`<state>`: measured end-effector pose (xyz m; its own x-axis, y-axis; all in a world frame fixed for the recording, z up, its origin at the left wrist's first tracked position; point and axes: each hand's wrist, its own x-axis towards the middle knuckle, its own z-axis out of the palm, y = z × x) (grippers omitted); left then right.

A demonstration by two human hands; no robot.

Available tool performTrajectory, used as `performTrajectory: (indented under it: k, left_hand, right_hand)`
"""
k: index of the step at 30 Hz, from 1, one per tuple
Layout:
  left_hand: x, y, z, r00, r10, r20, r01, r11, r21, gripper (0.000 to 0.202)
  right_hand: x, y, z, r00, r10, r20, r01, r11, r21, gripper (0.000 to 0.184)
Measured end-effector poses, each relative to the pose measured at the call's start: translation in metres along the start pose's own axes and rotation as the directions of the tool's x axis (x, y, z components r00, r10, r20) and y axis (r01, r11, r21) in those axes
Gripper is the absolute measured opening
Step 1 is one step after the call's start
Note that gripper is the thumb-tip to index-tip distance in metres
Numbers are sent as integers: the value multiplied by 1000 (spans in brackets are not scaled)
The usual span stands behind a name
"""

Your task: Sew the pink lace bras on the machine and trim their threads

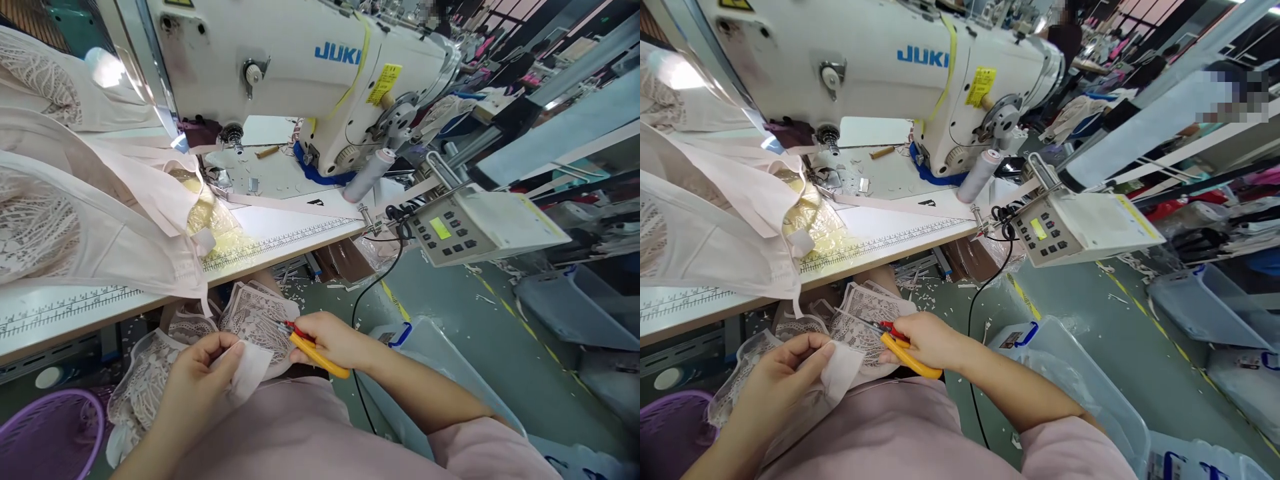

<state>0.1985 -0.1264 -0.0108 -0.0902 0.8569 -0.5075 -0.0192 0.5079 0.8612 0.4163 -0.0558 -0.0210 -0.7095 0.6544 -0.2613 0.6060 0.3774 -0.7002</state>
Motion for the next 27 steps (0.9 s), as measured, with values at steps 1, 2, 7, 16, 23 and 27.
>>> performTrajectory:
  k: [1, 2, 7, 16, 23, 27]
  left_hand:
    - [-1, 1, 1, 1000, 12, -23, -12, 1000, 11, 32]
    - [-2, 2, 2, 999, 23, -45, -22, 999, 27, 33]
    - [-4, 2, 3, 998, 22, -57, -18, 996, 83, 39]
    - [-1, -6, -1, 995, 101, -21, -95, 976, 197, 34]
    - [3, -29, -3, 502, 818, 281, -644, 137, 753, 81]
    - [3, -45, -28, 623, 742, 249, -479, 109, 871, 73]
  right_hand:
    - [0, -2, 1, 996, -8, -85, 13, 999, 50, 56]
    - [-1, -4, 2, 987, -14, -162, 31, 994, 101, 58]
    - [3, -24, 7, 965, -58, -256, 125, 959, 253, 59]
    - [14, -29, 23, 980, -51, -194, 89, 978, 191, 41]
    - [9, -33, 12, 911, 41, -410, 173, 865, 471, 28]
    - [-4, -40, 0, 886, 43, -463, 327, 651, 685, 38]
